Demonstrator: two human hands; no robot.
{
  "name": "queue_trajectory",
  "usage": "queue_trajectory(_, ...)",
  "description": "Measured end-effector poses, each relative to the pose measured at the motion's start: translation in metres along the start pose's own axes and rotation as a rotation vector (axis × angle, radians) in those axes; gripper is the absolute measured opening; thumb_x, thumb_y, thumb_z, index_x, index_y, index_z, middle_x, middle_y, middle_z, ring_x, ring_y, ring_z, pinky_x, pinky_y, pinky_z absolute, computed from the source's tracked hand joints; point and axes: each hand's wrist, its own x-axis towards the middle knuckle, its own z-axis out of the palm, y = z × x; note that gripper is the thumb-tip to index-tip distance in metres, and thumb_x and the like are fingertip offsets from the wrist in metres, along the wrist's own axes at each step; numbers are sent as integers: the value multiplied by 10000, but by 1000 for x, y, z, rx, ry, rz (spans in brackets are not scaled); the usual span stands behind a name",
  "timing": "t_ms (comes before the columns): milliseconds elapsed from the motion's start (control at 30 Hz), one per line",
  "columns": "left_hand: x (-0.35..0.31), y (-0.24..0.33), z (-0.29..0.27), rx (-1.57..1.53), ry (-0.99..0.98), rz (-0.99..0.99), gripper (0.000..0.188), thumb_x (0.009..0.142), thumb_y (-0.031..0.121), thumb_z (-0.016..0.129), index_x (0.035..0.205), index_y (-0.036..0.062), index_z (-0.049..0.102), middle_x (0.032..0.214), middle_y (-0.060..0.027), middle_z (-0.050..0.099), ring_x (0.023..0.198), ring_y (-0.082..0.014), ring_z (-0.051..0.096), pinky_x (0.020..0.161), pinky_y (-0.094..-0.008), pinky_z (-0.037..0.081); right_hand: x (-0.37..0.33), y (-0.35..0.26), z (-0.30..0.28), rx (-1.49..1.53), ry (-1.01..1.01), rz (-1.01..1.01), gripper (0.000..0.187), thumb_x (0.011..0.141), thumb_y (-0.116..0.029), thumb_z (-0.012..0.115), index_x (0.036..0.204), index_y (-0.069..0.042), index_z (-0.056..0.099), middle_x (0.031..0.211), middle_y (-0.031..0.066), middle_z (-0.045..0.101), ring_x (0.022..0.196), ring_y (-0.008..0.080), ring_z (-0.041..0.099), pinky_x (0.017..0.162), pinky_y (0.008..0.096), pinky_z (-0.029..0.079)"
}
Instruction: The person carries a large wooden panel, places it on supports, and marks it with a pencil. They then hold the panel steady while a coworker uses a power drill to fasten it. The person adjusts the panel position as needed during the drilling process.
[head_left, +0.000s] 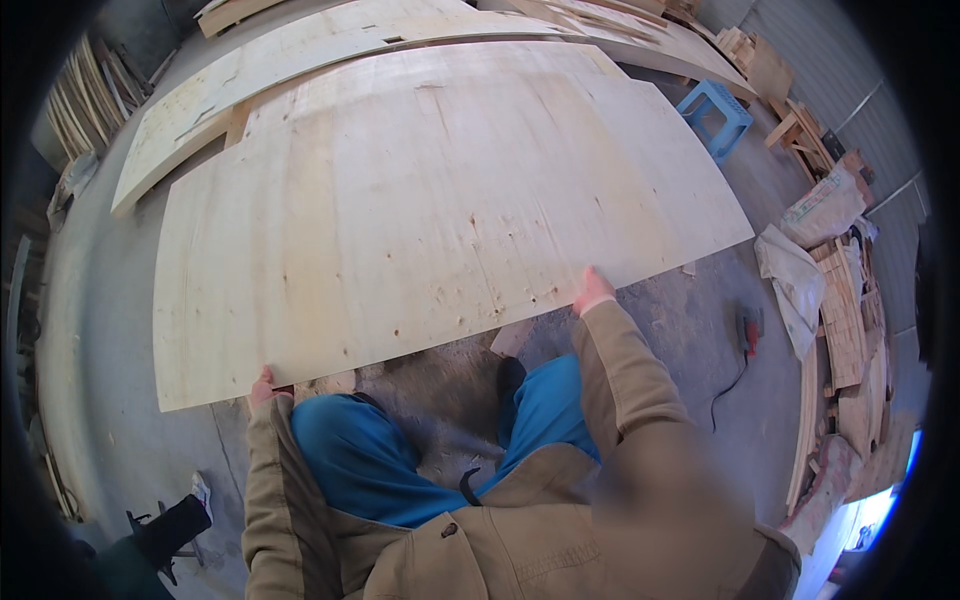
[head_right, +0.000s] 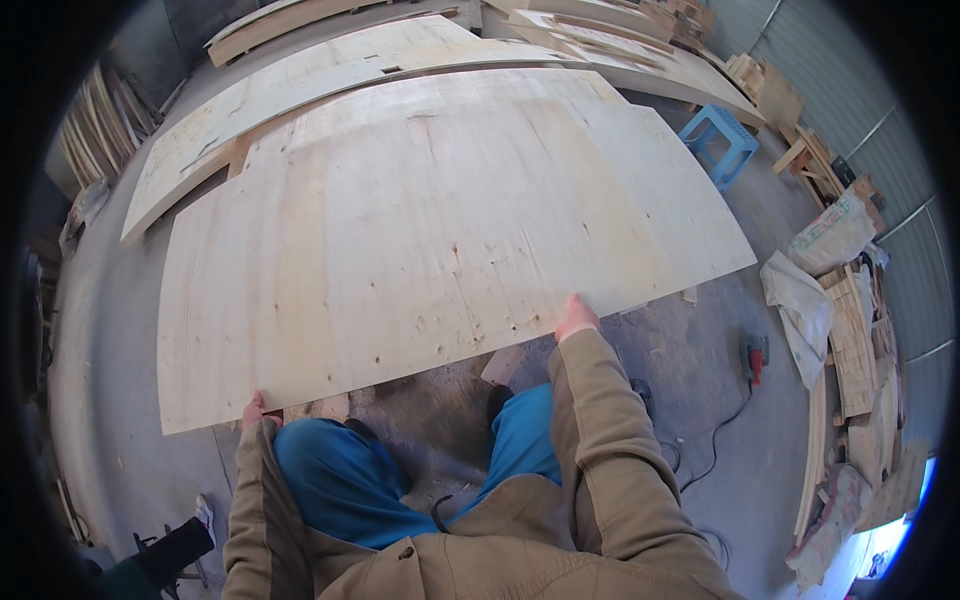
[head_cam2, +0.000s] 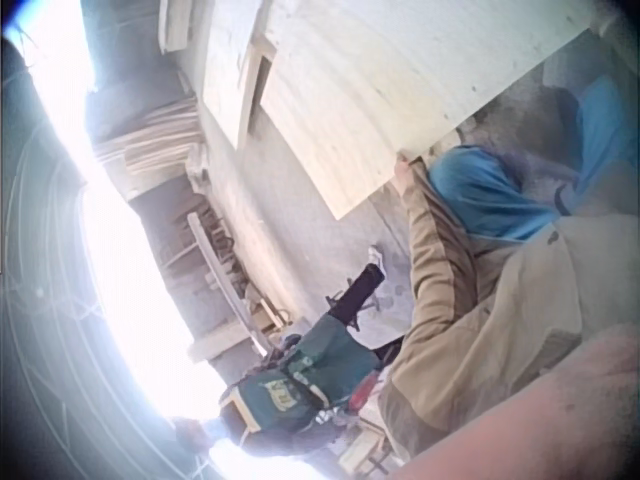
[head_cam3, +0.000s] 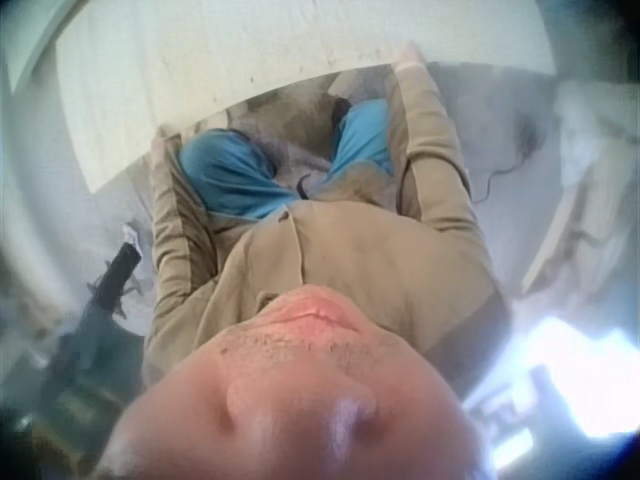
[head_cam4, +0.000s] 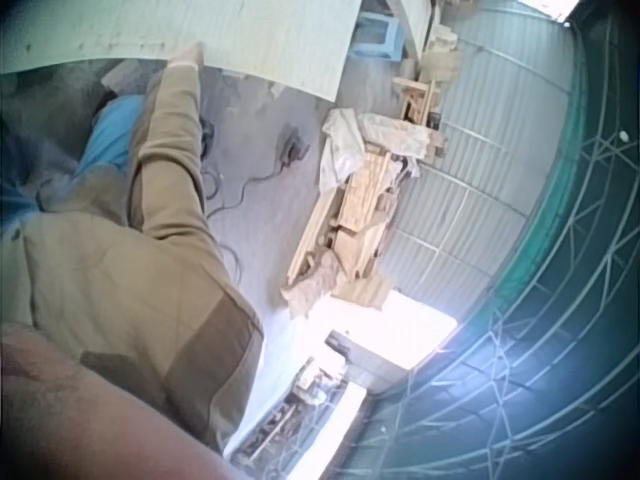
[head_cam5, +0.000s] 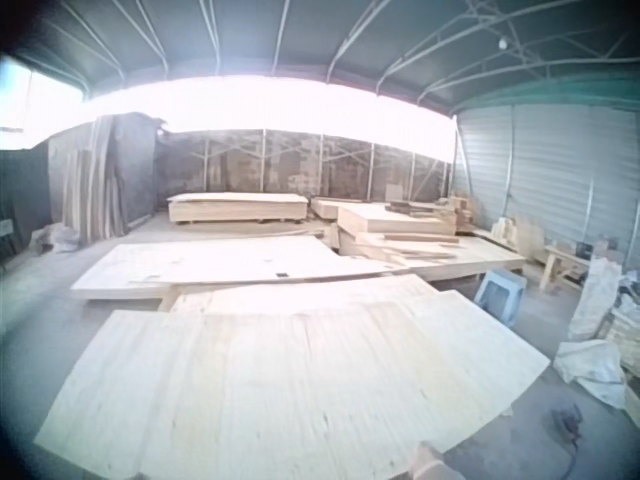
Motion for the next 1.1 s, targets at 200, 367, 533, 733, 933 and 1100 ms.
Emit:
queue_trajectory(200,5,0,-9,218,-261,-34,287,1044,167,486,1255,-10,569,1234,-163,639,1150,-309,616,1015,-425,517,40,29,7,880,-134,78,451,1059,-327,397,1329,7,535,1325,147,612,1185,270,606,930,421,521)
queue_trajectory(367,-10,-1,-10,219,-333,-61,292,1028,182,525,1265,16,567,1251,-139,638,1118,-299,626,989,-423,516,39,25,8,1176,-413,101,469,1061,-365,411,1343,-10,531,1332,148,606,1231,323,585,1057,472,471)
queue_trajectory(533,-32,-14,14,11,-163,-6,308,1042,175,500,1299,9,540,1288,-137,615,1172,-284,595,1047,-429,484,24,9,3,1030,-132,199,486,1086,-386,337,1362,-40,538,1380,120,588,1292,289,538,1118,440,408)
queue_trajectory(733,-52,-16,24,18,-135,42,348,1047,184,499,1347,8,510,1338,-139,583,1211,-290,570,1077,-432,463,30,15,0,1086,-258,145,505,1085,-392,334,1378,-23,516,1397,115,576,1287,311,541,1111,457,407)
queue_trajectory(933,-51,-21,28,-30,-77,70,387,1044,179,503,1393,13,477,1381,-147,552,1246,-291,545,1095,-432,446,35,14,0,1143,-241,181,415,1051,-311,430,1312,-22,572,1334,123,623,1244,295,583,1099,467,434)
queue_trajectory(1100,-49,-19,27,8,-141,49,396,1052,193,484,1404,14,460,1390,-152,543,1256,-293,537,1107,-441,435,34,12,-4,1125,-235,222,387,1049,-301,443,1300,-38,573,1309,117,636,1229,299,592,1092,482,439)
